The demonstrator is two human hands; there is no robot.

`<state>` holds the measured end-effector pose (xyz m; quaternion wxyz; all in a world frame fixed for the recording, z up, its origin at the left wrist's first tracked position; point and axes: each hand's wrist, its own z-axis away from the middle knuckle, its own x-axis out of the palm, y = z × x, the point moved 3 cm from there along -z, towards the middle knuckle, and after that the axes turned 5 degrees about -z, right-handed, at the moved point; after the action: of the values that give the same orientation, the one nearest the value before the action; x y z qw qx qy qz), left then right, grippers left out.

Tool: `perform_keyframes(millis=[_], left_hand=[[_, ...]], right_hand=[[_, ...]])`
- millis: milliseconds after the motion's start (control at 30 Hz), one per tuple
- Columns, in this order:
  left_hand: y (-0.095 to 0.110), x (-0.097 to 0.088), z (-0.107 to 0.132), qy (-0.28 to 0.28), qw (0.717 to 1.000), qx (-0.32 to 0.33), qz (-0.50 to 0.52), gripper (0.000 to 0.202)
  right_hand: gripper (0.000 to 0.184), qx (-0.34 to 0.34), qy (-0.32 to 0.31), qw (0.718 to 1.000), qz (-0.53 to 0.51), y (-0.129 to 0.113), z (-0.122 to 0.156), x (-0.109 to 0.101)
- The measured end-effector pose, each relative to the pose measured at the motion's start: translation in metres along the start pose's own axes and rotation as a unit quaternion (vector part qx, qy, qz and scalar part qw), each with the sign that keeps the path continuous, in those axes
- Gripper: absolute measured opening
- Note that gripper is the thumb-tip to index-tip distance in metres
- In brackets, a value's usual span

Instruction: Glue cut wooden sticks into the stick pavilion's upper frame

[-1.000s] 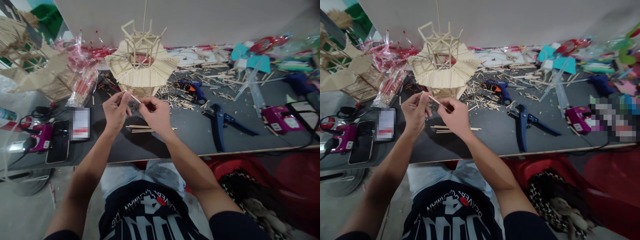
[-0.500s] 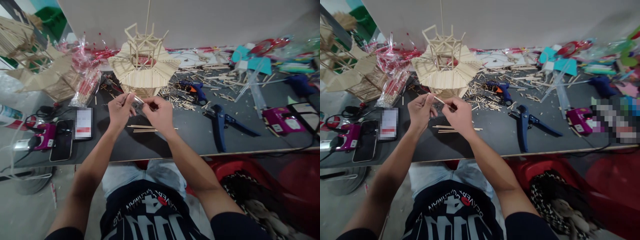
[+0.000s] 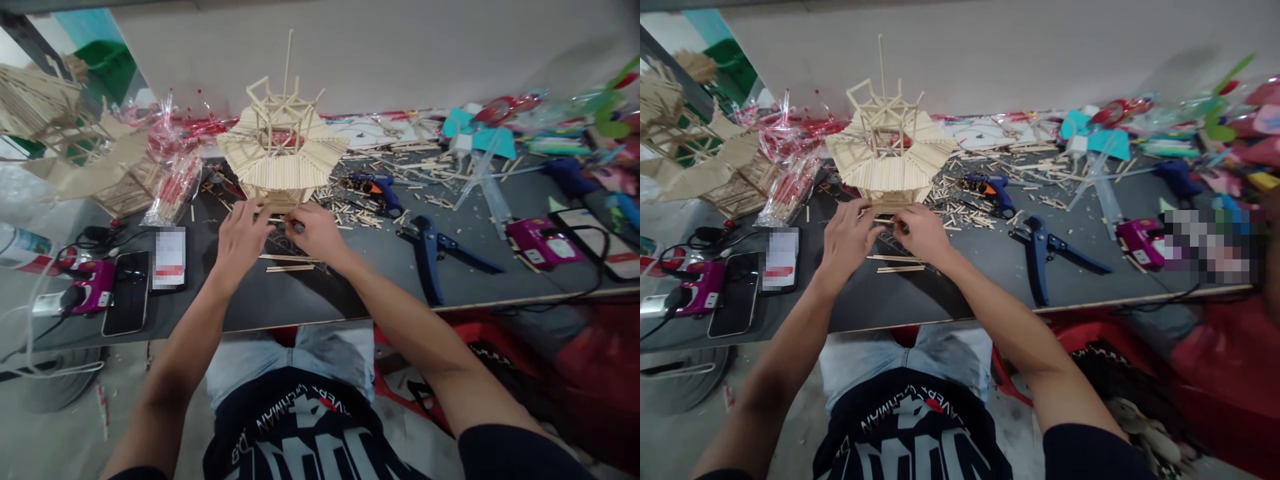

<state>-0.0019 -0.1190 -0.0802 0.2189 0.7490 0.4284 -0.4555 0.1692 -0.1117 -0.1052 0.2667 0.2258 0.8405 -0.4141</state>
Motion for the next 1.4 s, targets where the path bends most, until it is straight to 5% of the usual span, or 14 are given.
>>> perform_keyframes(millis=[100, 267, 1100, 1400], left_hand=[[0.01, 0.006, -0.003, -0.062, 0.994, 0.088, 0.0, 0.027], [0.014, 0.018, -0.002, -0.095, 0.992, 0.081, -0.019, 0.022], [0.019, 0.023, 0.003, 0.045, 0.993, 0.096, 0.051, 0.033], [0.019, 0.014, 0.004, 0.039, 0.993, 0.1, 0.055, 0.028]], right_hand=[[0.012, -0.014, -0.015, 1.0, -0.006, 0.003, 0.002, 0.004], [0.013, -0.024, -0.027, 0.999, -0.02, 0.004, 0.006, 0.008], [0.018, -0.066, 0.032, 0.997, 0.021, -0.001, 0.011, -0.008], [0.017, -0.054, 0.038, 0.998, -0.003, -0.002, 0.01, -0.01]])
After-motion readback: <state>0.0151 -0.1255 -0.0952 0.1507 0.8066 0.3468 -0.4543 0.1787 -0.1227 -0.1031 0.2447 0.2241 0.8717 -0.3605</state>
